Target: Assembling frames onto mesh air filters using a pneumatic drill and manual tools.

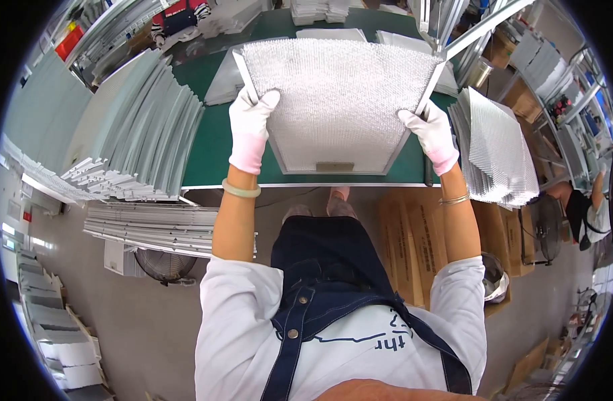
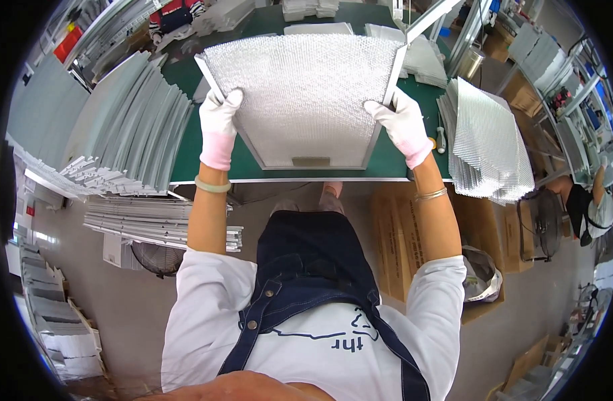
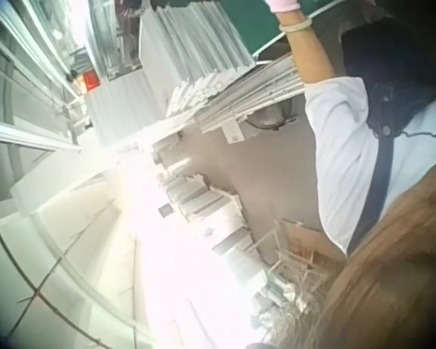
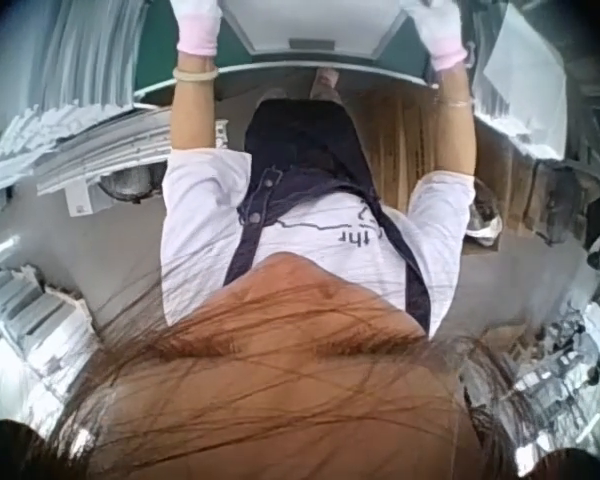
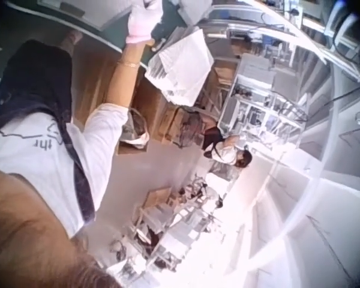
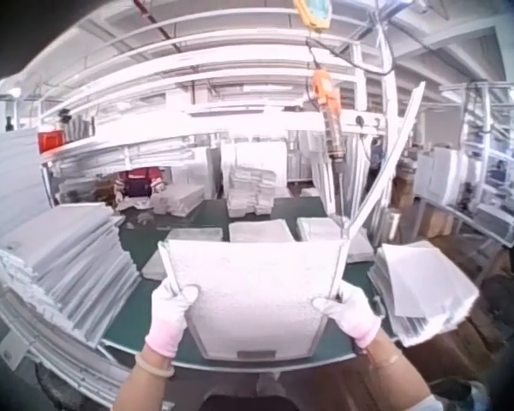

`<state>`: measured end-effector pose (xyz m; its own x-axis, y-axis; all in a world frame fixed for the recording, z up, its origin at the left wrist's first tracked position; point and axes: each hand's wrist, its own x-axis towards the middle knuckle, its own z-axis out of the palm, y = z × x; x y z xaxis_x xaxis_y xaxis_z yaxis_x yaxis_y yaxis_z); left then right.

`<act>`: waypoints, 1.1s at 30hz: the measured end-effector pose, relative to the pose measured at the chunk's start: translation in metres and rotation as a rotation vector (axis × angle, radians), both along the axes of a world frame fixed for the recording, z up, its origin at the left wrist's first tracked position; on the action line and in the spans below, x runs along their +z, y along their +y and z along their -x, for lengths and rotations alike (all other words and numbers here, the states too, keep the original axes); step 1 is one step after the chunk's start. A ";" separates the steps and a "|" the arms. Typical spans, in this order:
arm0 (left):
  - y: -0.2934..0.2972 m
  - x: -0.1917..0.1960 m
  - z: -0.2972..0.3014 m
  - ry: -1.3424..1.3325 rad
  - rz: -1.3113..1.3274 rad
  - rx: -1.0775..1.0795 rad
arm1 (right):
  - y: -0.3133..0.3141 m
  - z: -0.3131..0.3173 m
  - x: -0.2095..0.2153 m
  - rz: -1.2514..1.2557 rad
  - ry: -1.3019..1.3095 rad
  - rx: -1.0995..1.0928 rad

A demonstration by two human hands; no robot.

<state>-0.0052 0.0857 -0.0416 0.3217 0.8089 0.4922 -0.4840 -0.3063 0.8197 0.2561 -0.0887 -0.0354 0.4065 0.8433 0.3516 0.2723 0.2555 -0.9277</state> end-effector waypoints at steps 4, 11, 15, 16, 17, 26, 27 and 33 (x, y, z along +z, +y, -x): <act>-0.021 0.000 0.014 -0.041 -0.026 -0.063 | -0.009 0.002 -0.011 0.100 0.026 0.096; -0.098 -0.015 0.062 0.271 -0.310 0.155 | -0.058 0.017 -0.051 0.036 -0.130 0.533; -0.122 -0.072 0.108 0.323 -0.476 -0.005 | -0.085 0.035 -0.057 0.048 -0.756 0.402; -0.132 -0.071 0.112 0.326 -0.474 -0.011 | -0.089 0.036 -0.061 0.046 -0.782 0.390; -0.144 -0.064 0.115 0.413 -0.510 0.030 | -0.092 0.036 -0.061 0.046 -0.777 0.390; -0.140 -0.064 0.121 0.698 -0.561 0.030 | -0.095 0.035 -0.071 0.028 -0.744 0.398; -0.135 -0.064 0.114 0.697 -0.559 0.029 | -0.094 0.035 -0.066 0.026 -0.726 0.395; -0.020 -0.123 0.073 0.889 -0.427 -0.023 | -0.052 0.023 -0.051 0.009 -0.395 0.261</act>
